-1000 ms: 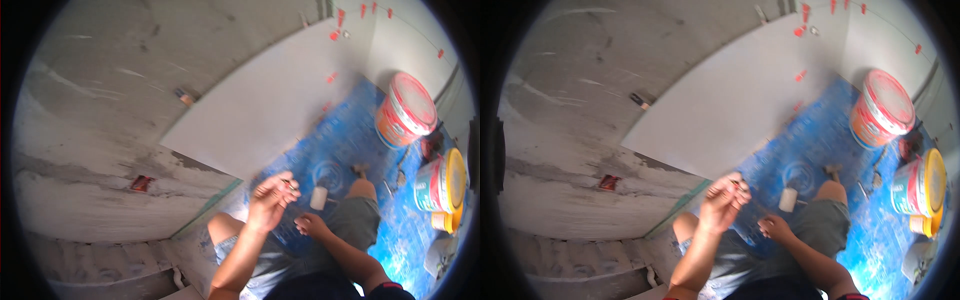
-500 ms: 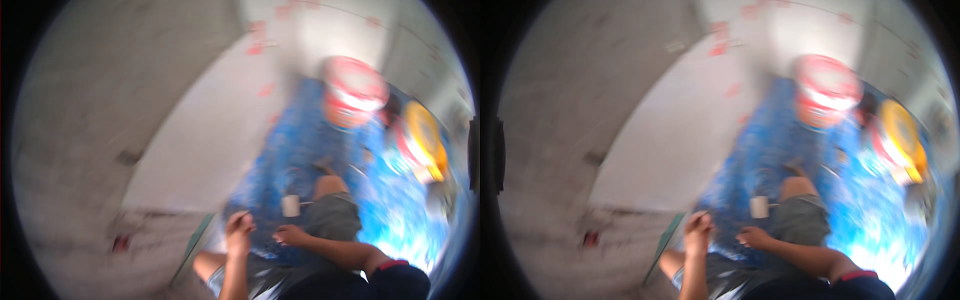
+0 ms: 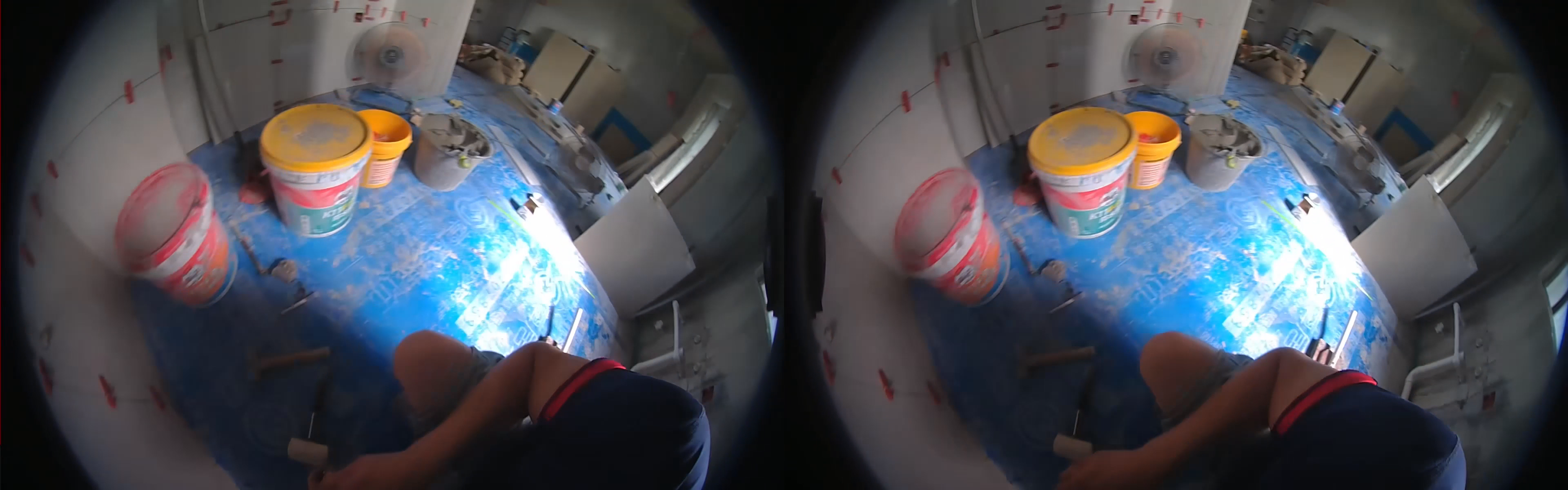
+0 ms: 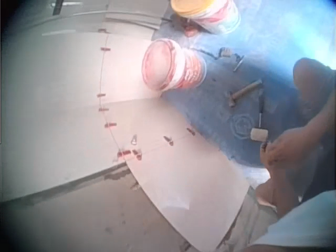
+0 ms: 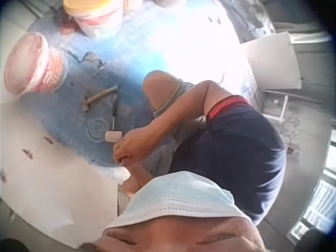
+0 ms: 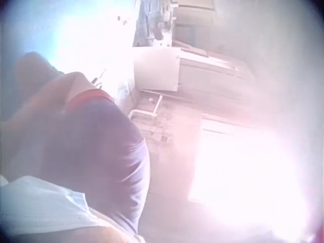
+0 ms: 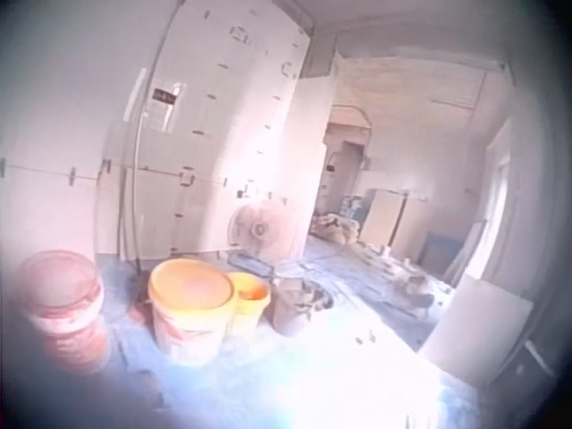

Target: The person installs tiles onto a wall by using a rubber mallet to tap them into place, inserting plastic spacers and wedges into the grout lines, and applying mortar with a trowel.

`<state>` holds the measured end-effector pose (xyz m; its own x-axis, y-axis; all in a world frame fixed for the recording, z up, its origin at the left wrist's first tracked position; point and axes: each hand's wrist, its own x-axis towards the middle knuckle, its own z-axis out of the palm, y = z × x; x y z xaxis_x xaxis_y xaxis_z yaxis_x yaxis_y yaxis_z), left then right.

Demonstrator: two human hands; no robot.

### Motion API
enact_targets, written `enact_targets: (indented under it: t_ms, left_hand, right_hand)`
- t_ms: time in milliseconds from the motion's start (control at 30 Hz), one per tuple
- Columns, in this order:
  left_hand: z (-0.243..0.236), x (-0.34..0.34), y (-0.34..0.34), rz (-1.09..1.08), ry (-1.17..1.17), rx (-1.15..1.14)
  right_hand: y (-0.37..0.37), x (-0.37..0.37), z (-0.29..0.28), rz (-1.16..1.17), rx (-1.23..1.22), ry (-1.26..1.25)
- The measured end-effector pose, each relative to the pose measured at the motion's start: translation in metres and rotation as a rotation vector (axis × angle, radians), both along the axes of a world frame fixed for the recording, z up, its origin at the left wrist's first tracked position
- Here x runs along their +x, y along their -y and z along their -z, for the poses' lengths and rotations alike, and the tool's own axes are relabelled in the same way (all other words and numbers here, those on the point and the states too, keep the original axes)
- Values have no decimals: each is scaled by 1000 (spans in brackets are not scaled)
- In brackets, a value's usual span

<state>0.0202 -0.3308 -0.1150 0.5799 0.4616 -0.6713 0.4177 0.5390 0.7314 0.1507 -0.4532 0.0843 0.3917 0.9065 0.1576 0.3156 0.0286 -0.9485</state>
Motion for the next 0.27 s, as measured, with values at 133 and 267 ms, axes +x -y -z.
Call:
enact_targets:
  t_ms: [133,267]
  left_hand:
    - [-63,35,24,25,-46,-72]
    - [19,-3,14,833,-100,414]
  right_hand:
    - [44,12,19,59,-469,324]
    - [60,2,4,163,-544,320]
